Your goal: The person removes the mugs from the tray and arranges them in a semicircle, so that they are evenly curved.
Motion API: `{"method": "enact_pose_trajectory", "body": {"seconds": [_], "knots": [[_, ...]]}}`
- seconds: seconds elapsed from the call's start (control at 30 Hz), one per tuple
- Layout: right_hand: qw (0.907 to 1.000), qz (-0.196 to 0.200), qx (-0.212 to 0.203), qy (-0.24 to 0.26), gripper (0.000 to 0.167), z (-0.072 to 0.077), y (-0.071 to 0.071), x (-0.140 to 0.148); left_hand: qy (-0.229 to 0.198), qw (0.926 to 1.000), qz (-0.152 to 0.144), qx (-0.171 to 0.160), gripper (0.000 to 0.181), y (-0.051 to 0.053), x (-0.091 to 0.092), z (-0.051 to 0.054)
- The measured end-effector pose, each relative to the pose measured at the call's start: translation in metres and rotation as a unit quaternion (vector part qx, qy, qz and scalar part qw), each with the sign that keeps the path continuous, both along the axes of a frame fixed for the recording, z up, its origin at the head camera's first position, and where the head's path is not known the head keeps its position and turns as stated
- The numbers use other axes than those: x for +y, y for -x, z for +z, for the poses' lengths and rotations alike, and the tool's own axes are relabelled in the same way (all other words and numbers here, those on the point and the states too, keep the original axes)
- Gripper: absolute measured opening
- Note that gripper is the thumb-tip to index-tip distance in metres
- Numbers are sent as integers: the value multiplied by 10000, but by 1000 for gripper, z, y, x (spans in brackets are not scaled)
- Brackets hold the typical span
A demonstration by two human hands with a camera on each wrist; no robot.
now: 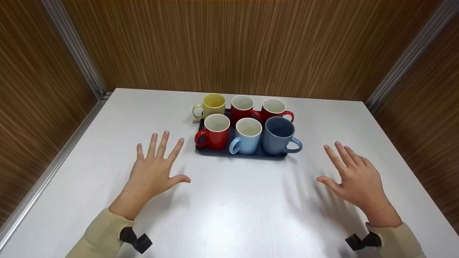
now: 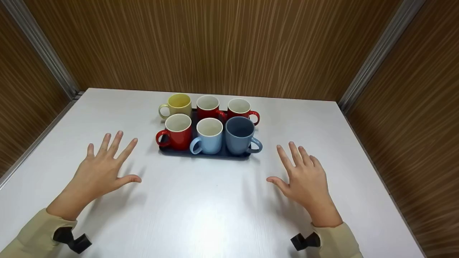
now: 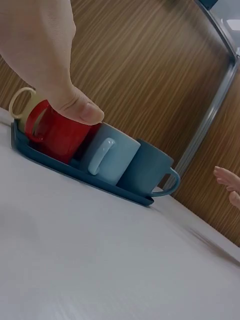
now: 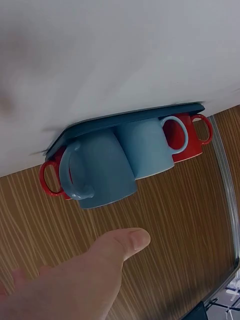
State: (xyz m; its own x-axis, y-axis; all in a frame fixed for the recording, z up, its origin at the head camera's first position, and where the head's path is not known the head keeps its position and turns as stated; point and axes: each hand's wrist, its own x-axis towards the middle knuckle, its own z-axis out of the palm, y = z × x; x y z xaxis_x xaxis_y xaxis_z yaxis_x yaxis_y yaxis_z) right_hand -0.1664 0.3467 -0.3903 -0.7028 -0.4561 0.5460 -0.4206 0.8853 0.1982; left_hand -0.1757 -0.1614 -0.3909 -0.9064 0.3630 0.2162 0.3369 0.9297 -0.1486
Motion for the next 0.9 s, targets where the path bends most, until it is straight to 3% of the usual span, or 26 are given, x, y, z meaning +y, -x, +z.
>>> {"method": "enact_pose_trajectory", "body": {"seconds": [0.23, 0.43, 0.6, 0.77, 0.9], "knots": [[9984, 236, 293, 412, 78, -2, 6, -5, -462, 9983, -236, 279, 97, 7, 5, -3], [9952, 351, 287, 867, 71, -7, 11, -8, -1174, 9894, -437, 738, 90, 15, 9, -11], [9924, 367, 124, 1171, 65, -11, 16, -10, -1591, 9812, -449, 1000, 82, 25, 13, -19], [9868, 299, -236, 1575, 60, -15, 23, -12, -2011, 9740, -472, 934, 77, 37, 16, -27], [9769, 107, -756, 1994, 54, -18, 26, -15, -2350, 9672, -512, 820, 74, 46, 19, -34]]}}
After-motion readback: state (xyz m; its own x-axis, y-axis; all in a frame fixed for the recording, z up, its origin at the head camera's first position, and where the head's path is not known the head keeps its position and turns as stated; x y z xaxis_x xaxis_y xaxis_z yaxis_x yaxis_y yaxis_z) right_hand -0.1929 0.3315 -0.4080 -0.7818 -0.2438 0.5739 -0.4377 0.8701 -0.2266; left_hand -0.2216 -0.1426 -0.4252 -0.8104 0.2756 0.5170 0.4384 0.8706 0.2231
